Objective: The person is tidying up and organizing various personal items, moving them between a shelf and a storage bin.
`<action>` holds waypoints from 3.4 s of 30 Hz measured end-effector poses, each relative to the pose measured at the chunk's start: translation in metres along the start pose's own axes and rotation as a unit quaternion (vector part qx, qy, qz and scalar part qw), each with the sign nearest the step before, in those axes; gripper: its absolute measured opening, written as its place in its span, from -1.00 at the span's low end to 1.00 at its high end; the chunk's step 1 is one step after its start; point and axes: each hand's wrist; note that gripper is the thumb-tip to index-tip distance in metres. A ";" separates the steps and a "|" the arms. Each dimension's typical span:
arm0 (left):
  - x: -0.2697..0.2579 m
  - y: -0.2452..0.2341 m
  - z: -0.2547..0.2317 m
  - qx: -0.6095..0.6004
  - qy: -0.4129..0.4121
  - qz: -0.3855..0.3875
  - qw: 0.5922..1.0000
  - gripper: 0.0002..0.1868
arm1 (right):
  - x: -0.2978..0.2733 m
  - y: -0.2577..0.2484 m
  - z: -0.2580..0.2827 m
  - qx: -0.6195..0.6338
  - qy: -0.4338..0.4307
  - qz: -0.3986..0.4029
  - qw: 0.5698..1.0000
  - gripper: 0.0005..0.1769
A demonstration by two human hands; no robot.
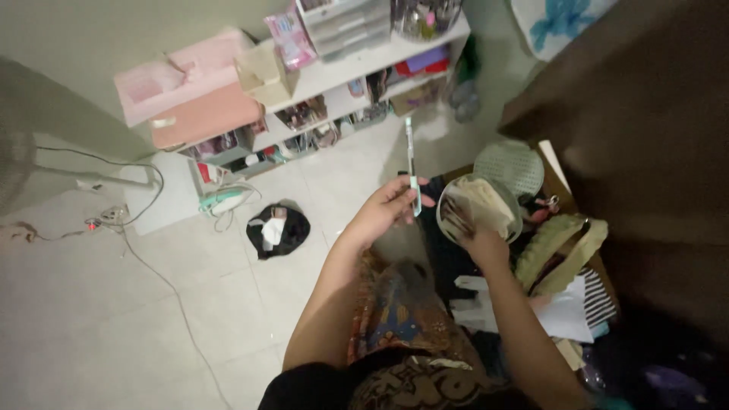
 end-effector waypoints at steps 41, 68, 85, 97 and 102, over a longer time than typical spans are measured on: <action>-0.017 -0.281 -0.013 0.201 0.047 -0.040 0.978 -0.56 | 0.018 -0.089 0.330 0.461 -0.198 -0.048 0.864 -0.55; 0.208 -0.344 -0.171 0.285 0.085 -0.235 0.925 -0.64 | 0.452 -0.198 0.264 0.598 -0.104 -0.038 0.794 -0.72; 0.287 -0.334 -0.188 0.247 0.063 -0.264 0.930 -0.69 | 0.509 -0.211 0.199 0.683 0.011 -0.082 0.725 -0.74; 0.343 -0.313 -0.236 0.323 0.184 -0.279 0.885 -0.74 | 0.446 -0.277 0.235 0.539 -0.020 -0.488 0.686 -0.77; 0.348 -0.311 -0.235 0.363 0.187 -0.284 0.868 -0.77 | 0.363 -0.344 0.319 0.333 -0.294 -0.535 0.719 -0.83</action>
Point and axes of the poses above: each hand's wrist, its own x-axis towards the middle knuckle, its own y-axis out of the palm, z = x × y, and after that the axes turned 6 degrees about x, right-handed
